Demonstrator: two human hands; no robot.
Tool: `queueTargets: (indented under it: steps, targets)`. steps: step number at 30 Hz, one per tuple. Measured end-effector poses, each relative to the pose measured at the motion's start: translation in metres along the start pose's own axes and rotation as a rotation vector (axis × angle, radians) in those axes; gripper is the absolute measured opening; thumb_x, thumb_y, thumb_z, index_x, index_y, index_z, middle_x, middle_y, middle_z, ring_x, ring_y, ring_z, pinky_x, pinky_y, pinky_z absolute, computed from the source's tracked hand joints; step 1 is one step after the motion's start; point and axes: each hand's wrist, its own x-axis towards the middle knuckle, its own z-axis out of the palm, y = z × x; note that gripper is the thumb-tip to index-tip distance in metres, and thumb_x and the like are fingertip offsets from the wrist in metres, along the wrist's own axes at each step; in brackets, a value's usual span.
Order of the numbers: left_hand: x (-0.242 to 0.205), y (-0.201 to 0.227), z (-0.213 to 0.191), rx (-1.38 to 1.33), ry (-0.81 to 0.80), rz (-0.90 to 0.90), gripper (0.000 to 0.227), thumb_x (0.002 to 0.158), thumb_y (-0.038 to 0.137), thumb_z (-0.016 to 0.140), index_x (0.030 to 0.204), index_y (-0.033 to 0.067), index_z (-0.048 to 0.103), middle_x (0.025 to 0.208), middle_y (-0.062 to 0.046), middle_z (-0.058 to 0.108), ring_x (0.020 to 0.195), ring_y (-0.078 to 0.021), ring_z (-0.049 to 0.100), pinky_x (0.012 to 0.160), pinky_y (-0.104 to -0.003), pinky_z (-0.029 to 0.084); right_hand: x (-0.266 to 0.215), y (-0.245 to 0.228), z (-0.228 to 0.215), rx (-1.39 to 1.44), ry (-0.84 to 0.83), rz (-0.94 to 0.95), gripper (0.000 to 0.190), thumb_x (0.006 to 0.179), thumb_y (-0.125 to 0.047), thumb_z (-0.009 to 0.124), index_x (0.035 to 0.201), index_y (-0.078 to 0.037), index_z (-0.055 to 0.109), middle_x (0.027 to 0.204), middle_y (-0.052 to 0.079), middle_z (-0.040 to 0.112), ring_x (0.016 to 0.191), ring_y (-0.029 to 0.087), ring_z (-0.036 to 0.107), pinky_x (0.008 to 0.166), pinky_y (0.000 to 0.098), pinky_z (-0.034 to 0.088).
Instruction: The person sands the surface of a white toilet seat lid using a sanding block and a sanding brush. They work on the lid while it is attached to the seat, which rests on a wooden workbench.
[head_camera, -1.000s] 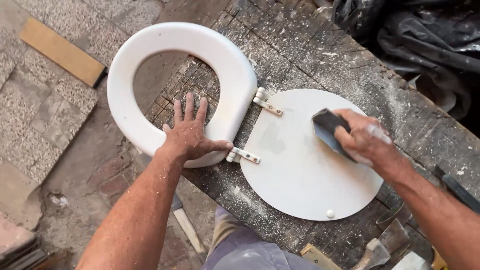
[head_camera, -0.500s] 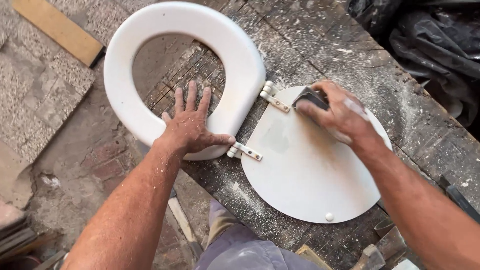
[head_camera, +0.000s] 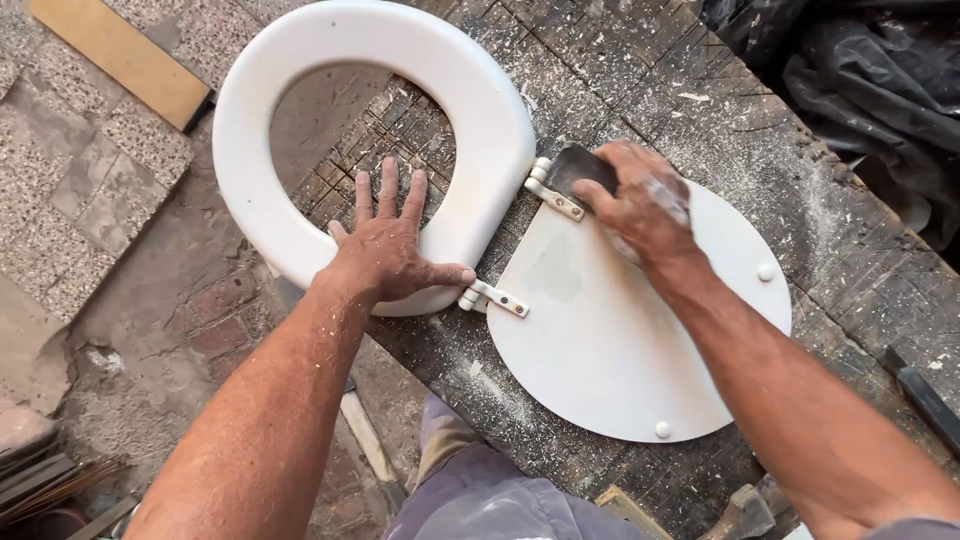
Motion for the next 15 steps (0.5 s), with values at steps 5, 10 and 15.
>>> queueTargets:
  steps: [5,10,15]
  targets:
    - [0.000,0.001,-0.001,-0.002,-0.009,0.002,0.137,0.062,0.092,0.064,0.163,0.0213,0.004,0.169,-0.013,-0.010,0.153,-0.0427,-0.006,0.108,-0.077,0.023,-0.008,0.011,-0.021,-0.034,-0.029,-0.035,0.041,0.093,-0.044,0.073,0.118,-0.012,0.065,0.113,0.014,0.069,0.115,0.036,0.063,0.094,0.0502,0.050]
    - [0.000,0.001,0.001,-0.033,-0.013,0.013,0.136,0.062,0.091,0.065,0.163,0.0214,0.005,0.169,-0.012,-0.010,0.152,-0.0430,-0.007,0.107,-0.079,0.021,-0.018,0.003,-0.037,-0.239,-0.141,0.023,0.045,0.089,-0.054,0.071,0.111,-0.015,0.065,0.105,0.010,0.071,0.101,0.036,0.070,0.082,0.0498,0.054]
    - [0.004,-0.002,0.003,-0.016,0.010,0.019,0.139,0.060,0.094,0.063,0.163,0.0197,0.006,0.168,-0.014,-0.009,0.152,-0.0447,-0.006,0.105,-0.079,0.023,0.008,0.001,0.010,-0.124,0.109,-0.016,0.046,0.090,-0.062,0.074,0.102,-0.019,0.062,0.092,0.006,0.068,0.087,0.029,0.072,0.069,0.0427,0.055]
